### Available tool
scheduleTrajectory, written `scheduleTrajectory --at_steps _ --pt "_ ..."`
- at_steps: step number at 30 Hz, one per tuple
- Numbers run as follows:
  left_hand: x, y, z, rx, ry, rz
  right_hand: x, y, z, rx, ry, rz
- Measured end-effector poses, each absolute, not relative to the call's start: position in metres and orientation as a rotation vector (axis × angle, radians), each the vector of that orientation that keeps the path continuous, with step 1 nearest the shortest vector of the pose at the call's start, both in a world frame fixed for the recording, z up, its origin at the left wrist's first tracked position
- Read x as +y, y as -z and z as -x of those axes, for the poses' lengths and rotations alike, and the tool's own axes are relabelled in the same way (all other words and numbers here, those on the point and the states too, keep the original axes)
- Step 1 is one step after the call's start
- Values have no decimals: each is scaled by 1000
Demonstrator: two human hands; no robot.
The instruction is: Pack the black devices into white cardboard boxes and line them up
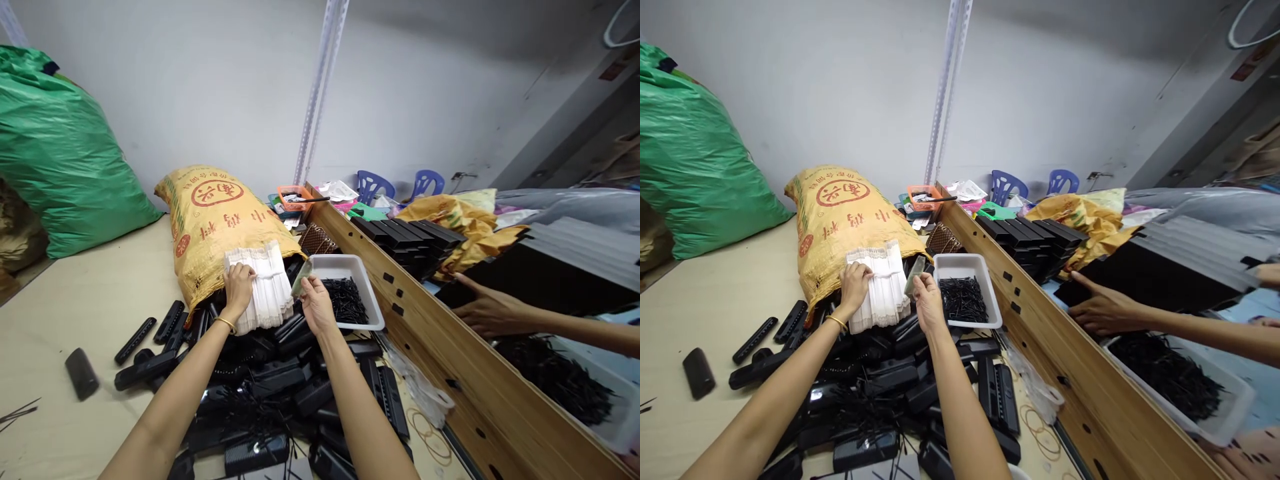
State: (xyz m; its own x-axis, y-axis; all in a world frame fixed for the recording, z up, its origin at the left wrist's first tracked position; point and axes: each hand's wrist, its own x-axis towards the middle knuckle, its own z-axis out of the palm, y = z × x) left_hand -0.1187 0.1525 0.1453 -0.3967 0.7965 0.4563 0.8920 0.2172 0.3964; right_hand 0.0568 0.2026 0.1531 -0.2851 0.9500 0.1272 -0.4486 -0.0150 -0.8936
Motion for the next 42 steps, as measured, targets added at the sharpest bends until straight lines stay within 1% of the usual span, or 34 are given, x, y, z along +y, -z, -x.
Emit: scheduleTrajectory --at_steps 7,12,15,22,32,42 --pt "148 -139 111 -2309 864 1704 193 -154 -66 -1069 -1533 671" --pt "146 -142 110 -2319 813 1723 200 -149 -45 -1160 -1245 800" --pt "146 -141 110 -2328 787 1721 202 -140 -28 -1246 -1137 873" --pt "145 -141 114 -2289 751 1782 181 -120 -19 -1699 -842 1102" --pt "145 -132 107 -2260 810 1738 157 -137 -8 -2226 -505 1356" --pt "147 -130 107 -2235 889 1736 145 -148 5 -2394 -349 1535"
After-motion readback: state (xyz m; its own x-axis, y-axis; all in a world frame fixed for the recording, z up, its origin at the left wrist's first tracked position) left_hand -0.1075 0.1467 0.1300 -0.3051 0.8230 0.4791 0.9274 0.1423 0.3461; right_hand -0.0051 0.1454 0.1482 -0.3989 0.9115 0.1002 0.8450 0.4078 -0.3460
